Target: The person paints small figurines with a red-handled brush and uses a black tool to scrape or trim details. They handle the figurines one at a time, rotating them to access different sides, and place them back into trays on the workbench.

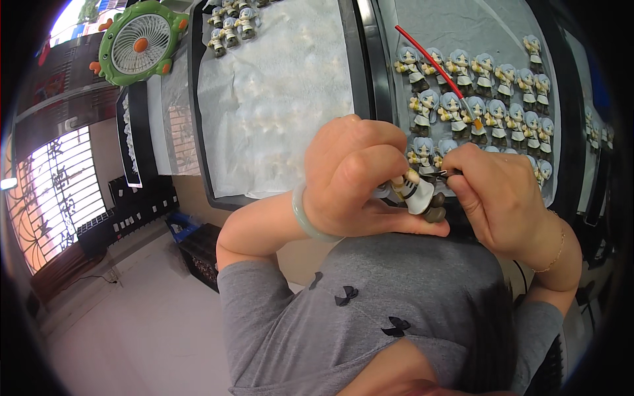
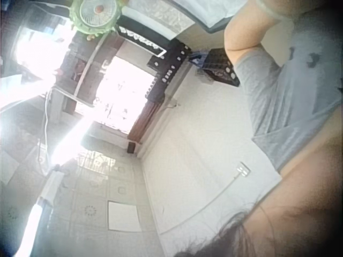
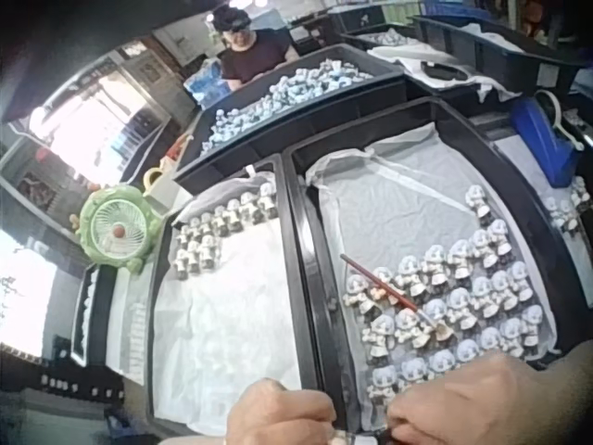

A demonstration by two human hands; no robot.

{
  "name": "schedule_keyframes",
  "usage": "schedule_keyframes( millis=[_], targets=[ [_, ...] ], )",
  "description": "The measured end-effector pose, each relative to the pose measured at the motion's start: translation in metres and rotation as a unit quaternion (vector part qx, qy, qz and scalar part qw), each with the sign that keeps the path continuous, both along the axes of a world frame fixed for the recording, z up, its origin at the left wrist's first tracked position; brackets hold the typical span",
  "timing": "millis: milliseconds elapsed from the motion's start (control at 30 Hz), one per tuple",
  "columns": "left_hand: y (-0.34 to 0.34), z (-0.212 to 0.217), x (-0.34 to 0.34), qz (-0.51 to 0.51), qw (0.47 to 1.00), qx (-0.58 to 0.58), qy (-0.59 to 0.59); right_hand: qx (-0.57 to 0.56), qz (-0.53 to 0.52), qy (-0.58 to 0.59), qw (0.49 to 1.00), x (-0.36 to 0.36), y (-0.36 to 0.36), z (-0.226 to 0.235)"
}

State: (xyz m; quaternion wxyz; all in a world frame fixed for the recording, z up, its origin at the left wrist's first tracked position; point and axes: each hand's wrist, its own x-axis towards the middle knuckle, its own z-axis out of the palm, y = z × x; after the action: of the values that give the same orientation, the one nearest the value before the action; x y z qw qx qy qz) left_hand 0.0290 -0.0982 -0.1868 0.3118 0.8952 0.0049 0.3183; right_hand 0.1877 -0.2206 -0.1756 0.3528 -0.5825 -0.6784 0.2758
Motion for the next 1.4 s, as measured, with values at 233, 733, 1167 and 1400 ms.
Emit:
schedule_keyframes(
  millis=[233,733,1167,1400],
  targets=[
    [-0.002,-0.003,-0.001,0.009,1.000,0.002,-0.004,0.015,0.005,-0.053,0.998,-0.002,-0.003,-0.001],
    [-0.003,-0.004,-0.002,0.015,0.999,0.023,0.016,-0.046,0.008,-0.026,0.999,-0.003,-0.002,-0.001],
    [0.007,-0.004,0.002,0.016,0.999,-0.030,0.017,-0.319,-0.046,0.323,0.890,0.029,0.021,0.012],
    [0.011,-0.016,0.007,0.017,0.994,-0.108,0.018,-0.133,-0.179,-0.199,0.954,0.050,0.037,-0.062]
  ],
)
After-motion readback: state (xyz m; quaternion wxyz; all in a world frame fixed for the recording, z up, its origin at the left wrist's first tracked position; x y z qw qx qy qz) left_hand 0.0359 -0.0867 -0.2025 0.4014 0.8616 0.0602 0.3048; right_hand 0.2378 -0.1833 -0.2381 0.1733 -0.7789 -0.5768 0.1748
